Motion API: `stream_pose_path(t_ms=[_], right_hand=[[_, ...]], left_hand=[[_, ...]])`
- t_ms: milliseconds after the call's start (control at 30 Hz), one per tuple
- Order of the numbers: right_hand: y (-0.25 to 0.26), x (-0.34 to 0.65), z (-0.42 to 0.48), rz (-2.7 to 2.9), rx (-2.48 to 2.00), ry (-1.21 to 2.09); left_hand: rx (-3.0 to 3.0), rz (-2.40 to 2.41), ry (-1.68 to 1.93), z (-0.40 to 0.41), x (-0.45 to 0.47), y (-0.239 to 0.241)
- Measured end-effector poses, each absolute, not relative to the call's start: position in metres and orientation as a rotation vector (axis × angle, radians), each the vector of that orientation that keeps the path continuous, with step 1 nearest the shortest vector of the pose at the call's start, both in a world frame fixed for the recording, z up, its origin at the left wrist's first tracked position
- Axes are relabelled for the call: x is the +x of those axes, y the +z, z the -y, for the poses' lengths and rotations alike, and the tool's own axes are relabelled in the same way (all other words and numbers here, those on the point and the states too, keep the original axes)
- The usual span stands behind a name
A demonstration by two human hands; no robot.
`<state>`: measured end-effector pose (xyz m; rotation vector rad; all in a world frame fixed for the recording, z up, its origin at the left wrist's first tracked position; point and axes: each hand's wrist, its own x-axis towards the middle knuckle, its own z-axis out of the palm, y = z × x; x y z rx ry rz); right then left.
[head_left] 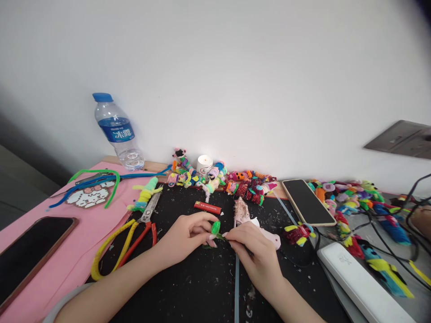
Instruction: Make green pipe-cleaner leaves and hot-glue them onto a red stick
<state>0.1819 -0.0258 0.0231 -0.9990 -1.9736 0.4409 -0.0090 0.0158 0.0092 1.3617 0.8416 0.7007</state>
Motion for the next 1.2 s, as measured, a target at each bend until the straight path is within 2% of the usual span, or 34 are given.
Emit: stream_pose_path(t_ms=[733,1200], right_hand=[[0.0187,0.1800,0.0263,1.972,-1.063,0.444],[0.0150,0.1780,0.0301,1.960,-1.132,0.278]], left_hand=[[1.430,-0.763,0.606,-0.0103,-0.0087,0.0109],[1.435,-0.819,0.651,-0.0111,-0.0073,0.0097]])
